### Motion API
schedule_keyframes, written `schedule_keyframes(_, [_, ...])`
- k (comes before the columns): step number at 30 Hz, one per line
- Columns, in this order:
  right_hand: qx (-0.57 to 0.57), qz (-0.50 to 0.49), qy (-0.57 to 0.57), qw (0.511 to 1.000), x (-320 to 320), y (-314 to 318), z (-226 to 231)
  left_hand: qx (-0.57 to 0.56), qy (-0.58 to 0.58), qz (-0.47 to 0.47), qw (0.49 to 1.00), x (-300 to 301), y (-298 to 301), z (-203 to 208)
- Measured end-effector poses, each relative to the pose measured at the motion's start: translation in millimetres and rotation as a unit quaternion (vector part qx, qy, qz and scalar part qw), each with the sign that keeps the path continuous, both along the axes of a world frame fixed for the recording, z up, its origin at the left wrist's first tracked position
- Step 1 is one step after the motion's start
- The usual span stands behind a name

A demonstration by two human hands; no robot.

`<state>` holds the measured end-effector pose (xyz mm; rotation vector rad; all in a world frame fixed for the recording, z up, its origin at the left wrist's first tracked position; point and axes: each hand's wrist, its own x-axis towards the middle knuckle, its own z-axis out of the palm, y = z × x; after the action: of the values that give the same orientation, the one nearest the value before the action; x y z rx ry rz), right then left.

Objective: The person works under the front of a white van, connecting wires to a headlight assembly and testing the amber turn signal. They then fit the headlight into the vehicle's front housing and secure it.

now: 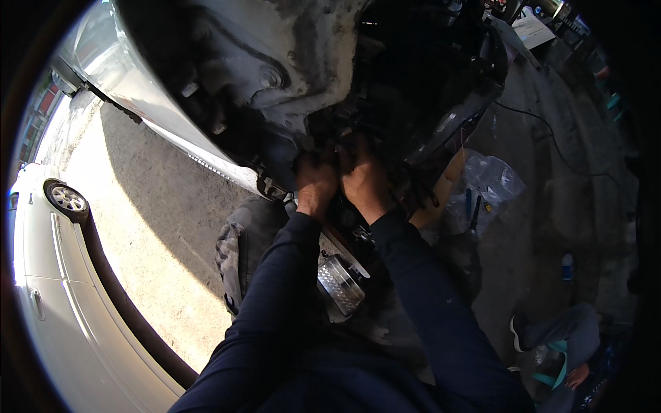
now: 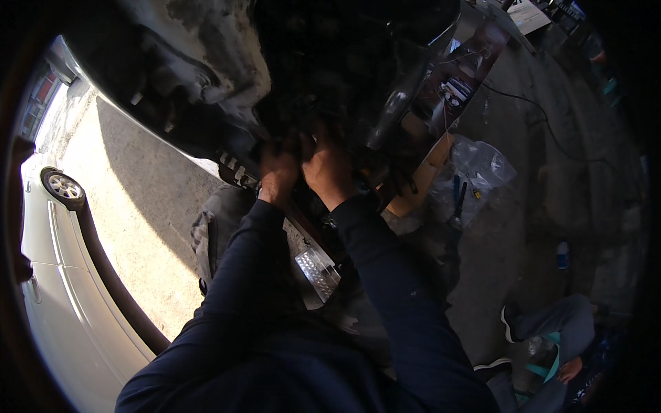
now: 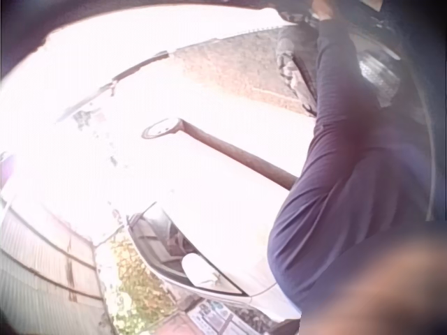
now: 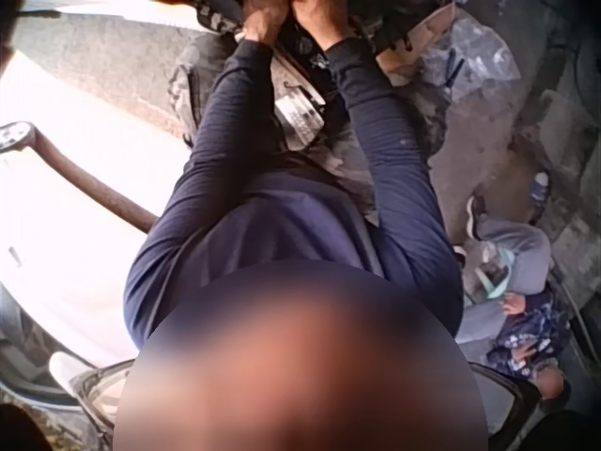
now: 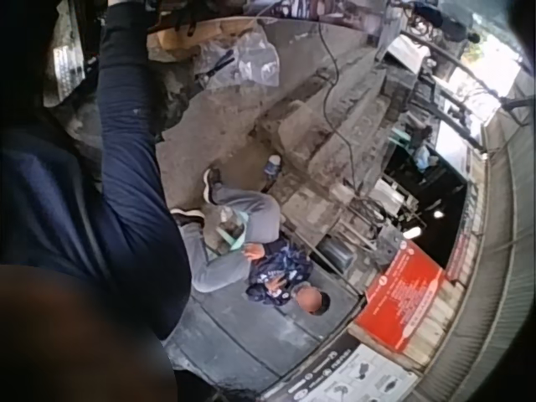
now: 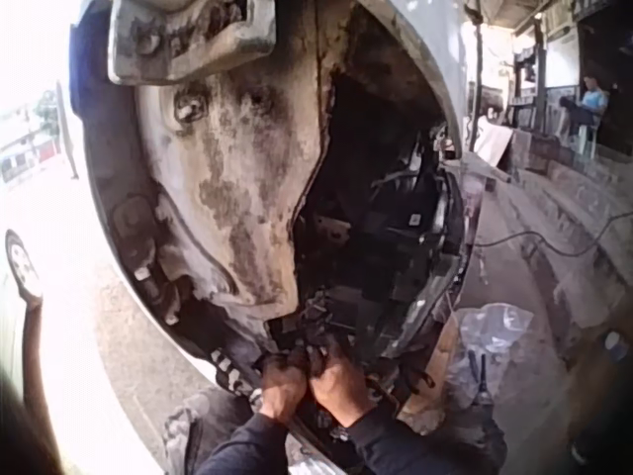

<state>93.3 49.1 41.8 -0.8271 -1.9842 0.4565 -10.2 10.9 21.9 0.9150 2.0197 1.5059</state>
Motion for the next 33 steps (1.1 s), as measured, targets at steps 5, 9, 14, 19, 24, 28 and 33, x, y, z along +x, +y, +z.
schedule_keyframes(5, [-0.002,0.045,0.067,0.997,10,-10,8,-0.012,0.233,-0.026,0.972,-3,-1,-12])
schedule_keyframes(9, [-0.044,0.147,0.085,0.985,19,-10,14,-0.003,0.299,-0.046,0.953,-6,-1,-23])
schedule_keyframes(14, [-0.068,0.125,0.093,0.985,11,-9,18,0.063,0.310,-0.051,0.947,-7,2,-30])
schedule_keyframes(19, [0.074,0.065,0.014,0.995,3,-6,23,0.112,0.251,-0.029,0.961,-5,0,-31])
schedule_keyframes(24, [0.054,0.074,0.037,0.995,6,-4,27,0.097,0.286,-0.064,0.951,-8,3,-30])
schedule_keyframes(28, [0.035,0.038,0.053,0.997,1,-10,23,0.135,0.236,-0.028,0.962,-7,6,-25])
schedule_keyframes(33, [-0.086,0.053,0.109,0.989,-7,-5,15,0.083,0.145,-0.058,0.984,0,0,-12])
